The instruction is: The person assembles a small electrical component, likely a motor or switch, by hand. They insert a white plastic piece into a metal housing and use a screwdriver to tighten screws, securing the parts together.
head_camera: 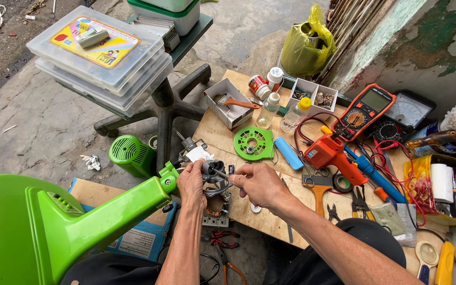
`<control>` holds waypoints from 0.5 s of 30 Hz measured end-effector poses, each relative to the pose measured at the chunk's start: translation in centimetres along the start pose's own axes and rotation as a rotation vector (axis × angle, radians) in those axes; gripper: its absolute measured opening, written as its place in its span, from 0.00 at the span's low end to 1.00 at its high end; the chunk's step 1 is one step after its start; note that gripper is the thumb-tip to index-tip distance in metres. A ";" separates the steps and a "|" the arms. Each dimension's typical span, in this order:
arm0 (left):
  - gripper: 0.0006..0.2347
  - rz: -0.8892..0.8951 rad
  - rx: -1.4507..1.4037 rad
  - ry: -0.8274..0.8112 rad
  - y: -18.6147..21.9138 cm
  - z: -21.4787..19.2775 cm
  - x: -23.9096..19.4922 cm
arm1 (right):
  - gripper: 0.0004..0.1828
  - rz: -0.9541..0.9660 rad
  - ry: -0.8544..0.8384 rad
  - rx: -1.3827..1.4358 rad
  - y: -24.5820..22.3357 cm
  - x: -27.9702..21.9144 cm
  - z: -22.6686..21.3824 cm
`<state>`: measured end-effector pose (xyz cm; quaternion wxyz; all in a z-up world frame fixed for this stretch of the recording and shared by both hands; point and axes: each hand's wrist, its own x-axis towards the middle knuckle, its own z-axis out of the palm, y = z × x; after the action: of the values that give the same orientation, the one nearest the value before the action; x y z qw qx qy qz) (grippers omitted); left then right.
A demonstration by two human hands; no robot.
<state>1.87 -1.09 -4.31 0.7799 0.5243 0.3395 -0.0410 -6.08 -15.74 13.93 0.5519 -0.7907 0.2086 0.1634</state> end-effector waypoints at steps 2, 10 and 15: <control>0.05 0.003 0.001 -0.002 0.6 0.3 -0.6 | 0.11 0.013 -0.010 0.072 1.0 0.8 0.2; 0.05 0.008 -0.002 -0.004 1.0 0.3 -1.0 | 0.13 0.026 -0.030 0.165 0.6 0.4 0.1; 0.08 -0.026 -0.017 -0.020 0.8 0.1 -0.2 | 0.14 -0.063 -0.134 -0.204 2.7 0.8 -1.1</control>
<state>2.06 -0.90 -3.53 0.7869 0.5129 0.3389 -0.0533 -6.72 -17.76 11.76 0.4863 -0.8361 0.1287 0.2189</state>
